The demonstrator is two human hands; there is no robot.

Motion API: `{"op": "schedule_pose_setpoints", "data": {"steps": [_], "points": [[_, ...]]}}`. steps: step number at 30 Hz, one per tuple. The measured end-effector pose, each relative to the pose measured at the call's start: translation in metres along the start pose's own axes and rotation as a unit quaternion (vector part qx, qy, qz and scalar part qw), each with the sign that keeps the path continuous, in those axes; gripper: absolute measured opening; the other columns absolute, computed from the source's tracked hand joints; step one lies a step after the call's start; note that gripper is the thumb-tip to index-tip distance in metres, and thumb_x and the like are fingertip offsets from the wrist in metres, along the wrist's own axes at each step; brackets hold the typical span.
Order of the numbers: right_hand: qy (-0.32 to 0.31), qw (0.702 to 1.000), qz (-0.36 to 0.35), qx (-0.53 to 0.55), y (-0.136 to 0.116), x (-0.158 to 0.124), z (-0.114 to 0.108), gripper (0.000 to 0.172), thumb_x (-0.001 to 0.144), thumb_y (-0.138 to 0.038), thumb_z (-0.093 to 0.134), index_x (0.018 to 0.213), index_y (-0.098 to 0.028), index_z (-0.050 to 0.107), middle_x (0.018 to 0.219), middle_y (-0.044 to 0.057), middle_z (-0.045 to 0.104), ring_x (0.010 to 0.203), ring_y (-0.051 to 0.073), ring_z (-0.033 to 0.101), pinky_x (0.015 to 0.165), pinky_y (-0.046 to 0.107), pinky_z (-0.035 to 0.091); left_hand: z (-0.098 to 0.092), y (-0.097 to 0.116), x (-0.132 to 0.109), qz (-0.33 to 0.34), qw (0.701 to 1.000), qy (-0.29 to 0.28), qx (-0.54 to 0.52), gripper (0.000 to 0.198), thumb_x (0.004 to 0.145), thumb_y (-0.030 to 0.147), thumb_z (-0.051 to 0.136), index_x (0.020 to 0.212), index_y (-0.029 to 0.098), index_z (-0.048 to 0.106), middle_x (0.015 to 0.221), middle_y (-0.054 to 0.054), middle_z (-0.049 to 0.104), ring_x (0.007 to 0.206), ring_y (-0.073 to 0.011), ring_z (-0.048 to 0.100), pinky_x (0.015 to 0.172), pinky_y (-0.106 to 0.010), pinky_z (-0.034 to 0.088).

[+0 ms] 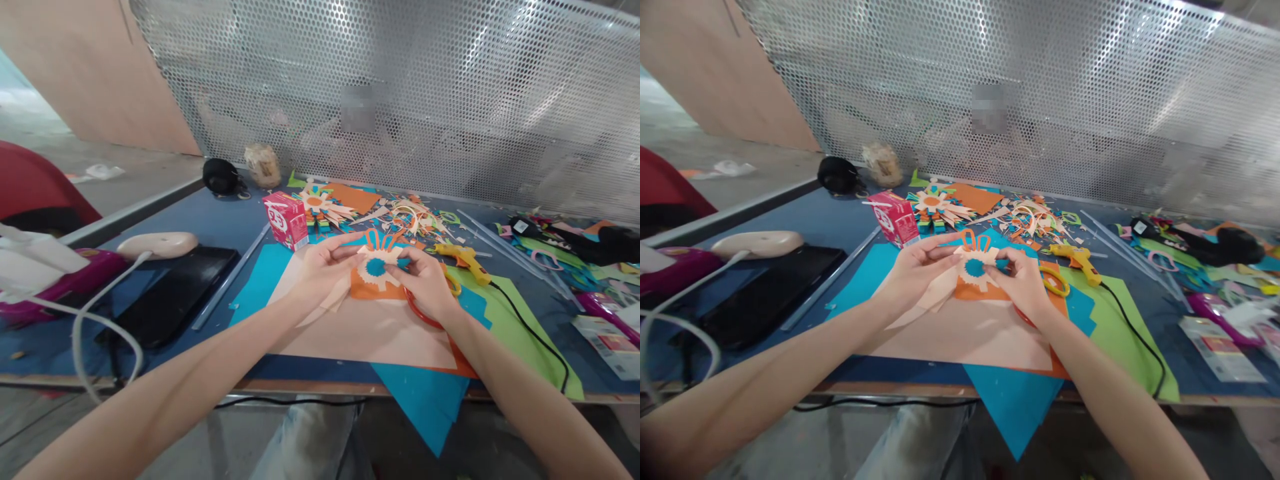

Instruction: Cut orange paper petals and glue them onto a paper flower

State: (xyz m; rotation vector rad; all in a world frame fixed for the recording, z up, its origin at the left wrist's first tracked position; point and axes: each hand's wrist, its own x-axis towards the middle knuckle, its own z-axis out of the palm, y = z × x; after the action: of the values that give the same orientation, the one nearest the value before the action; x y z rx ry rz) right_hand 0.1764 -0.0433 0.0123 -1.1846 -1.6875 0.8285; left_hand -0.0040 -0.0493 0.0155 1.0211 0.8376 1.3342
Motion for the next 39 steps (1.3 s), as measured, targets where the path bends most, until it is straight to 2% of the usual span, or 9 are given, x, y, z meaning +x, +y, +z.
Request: {"op": "schedule_pose_setpoints", "data": {"steps": [9, 14, 18, 22, 25, 29, 32, 35, 39], "points": [[0.009, 0.999, -0.027, -0.026, 0.002, 0.001, 0.000, 0.016, 0.072, -0.035, 0.064, 0.075, -0.020, 0.058, 0.075, 0.001, 0.062, 0.065, 0.015, 0.057, 0.061, 0.029, 0.046, 0.000, -0.002, 0.001, 0.000, 1.000, -0.007, 0.005, 0.045, 0.061, 0.028, 0.079, 0.102, 0.015, 0.065, 0.091, -0.009, 0.074, 0.086, -0.0226, 0.069, 0.076, -0.034, 0.055], [0.051, 0.966, -0.241, -0.085, 0.005, 0.002, -0.007, 0.006, 0.081, -0.018, 0.059, 0.080, -0.023, 0.062, 0.084, 0.002, 0.069, 0.092, 0.019, 0.063, 0.083, 0.036, 0.049, -0.003, -0.002, 0.008, 0.007, 0.999, 0.013, -0.042, 0.041, 0.074, 0.039, 0.066, 0.111, 0.021, 0.060, 0.129, -0.008, 0.057, 0.108, -0.0235, 0.061, 0.090, -0.037, 0.049], [0.051, 0.903, -0.386, -0.179, 0.005, 0.002, -0.016, 0.019, 0.083, -0.013, 0.055, 0.084, -0.029, 0.066, 0.094, 0.002, 0.070, 0.108, 0.021, 0.058, 0.094, 0.042, 0.046, -0.007, -0.006, 0.015, -0.124, 0.988, -0.004, -0.089, 0.030, 0.073, 0.038, 0.066, 0.095, 0.018, 0.065, 0.103, -0.009, 0.067, 0.079, -0.0180, 0.066, 0.070, -0.031, 0.053], [0.034, 0.893, -0.381, -0.238, 0.007, 0.003, -0.017, 0.023, 0.084, -0.014, 0.054, 0.085, -0.033, 0.068, 0.104, 0.001, 0.067, 0.109, 0.021, 0.055, 0.096, 0.043, 0.044, -0.007, -0.008, 0.014, -0.156, 0.983, -0.085, -0.051, 0.023, 0.060, 0.029, 0.079, 0.078, 0.017, 0.069, 0.072, -0.003, 0.066, 0.059, -0.0108, 0.061, 0.057, -0.023, 0.048], [0.028, 0.891, -0.381, -0.244, 0.007, 0.005, -0.018, 0.033, 0.084, -0.014, 0.052, 0.109, -0.035, 0.060, 0.117, 0.002, 0.061, 0.115, 0.021, 0.051, 0.101, 0.046, 0.039, -0.008, -0.010, 0.012, -0.139, 0.985, -0.091, -0.041, 0.023, 0.055, 0.026, 0.083, 0.071, 0.016, 0.069, 0.063, 0.001, 0.062, 0.050, -0.0061, 0.054, 0.050, -0.019, 0.045], [0.019, 0.906, -0.306, -0.294, -0.002, 0.008, -0.033, 0.045, 0.083, -0.023, 0.053, 0.127, -0.023, 0.044, 0.129, 0.013, 0.049, 0.124, 0.027, 0.043, 0.099, 0.045, 0.040, -0.014, -0.011, 0.017, -0.072, 0.995, -0.001, -0.070, 0.026, 0.053, 0.023, 0.084, 0.066, 0.015, 0.063, 0.062, 0.002, 0.062, 0.053, -0.0062, 0.056, 0.055, -0.020, 0.049], [-0.091, 0.904, -0.116, -0.402, -0.008, 0.007, -0.050, 0.026, 0.079, -0.030, 0.055, 0.104, -0.020, 0.055, 0.109, 0.012, 0.060, 0.103, 0.028, 0.057, 0.084, 0.041, 0.047, -0.018, -0.012, 0.023, 0.000, 0.994, 0.048, -0.103, 0.026, 0.053, 0.023, 0.083, 0.066, 0.015, 0.061, 0.066, 0.002, 0.064, 0.061, -0.0076, 0.060, 0.065, -0.022, 0.051], [-0.169, 0.853, 0.055, -0.490, -0.010, 0.004, -0.060, 0.020, 0.071, -0.032, 0.062, 0.085, -0.020, 0.056, 0.095, 0.012, 0.064, 0.086, 0.029, 0.063, 0.072, 0.038, 0.048, -0.020, -0.012, 0.028, 0.044, 0.989, 0.088, -0.111, 0.024, 0.055, 0.022, 0.080, 0.065, 0.015, 0.060, 0.068, 0.002, 0.064, 0.062, -0.0071, 0.060, 0.067, -0.023, 0.050], [-0.178, 0.832, 0.068, -0.521, -0.006, 0.000, -0.057, 0.021, 0.061, -0.024, 0.065, 0.077, -0.020, 0.051, 0.090, 0.014, 0.065, 0.083, 0.030, 0.063, 0.062, 0.033, 0.045, -0.019, -0.011, 0.032, 0.083, 0.983, 0.127, -0.104, 0.022, 0.057, 0.022, 0.077, 0.066, 0.016, 0.058, 0.075, 0.001, 0.065, 0.068, -0.0079, 0.060, 0.070, -0.023, 0.050]]}}
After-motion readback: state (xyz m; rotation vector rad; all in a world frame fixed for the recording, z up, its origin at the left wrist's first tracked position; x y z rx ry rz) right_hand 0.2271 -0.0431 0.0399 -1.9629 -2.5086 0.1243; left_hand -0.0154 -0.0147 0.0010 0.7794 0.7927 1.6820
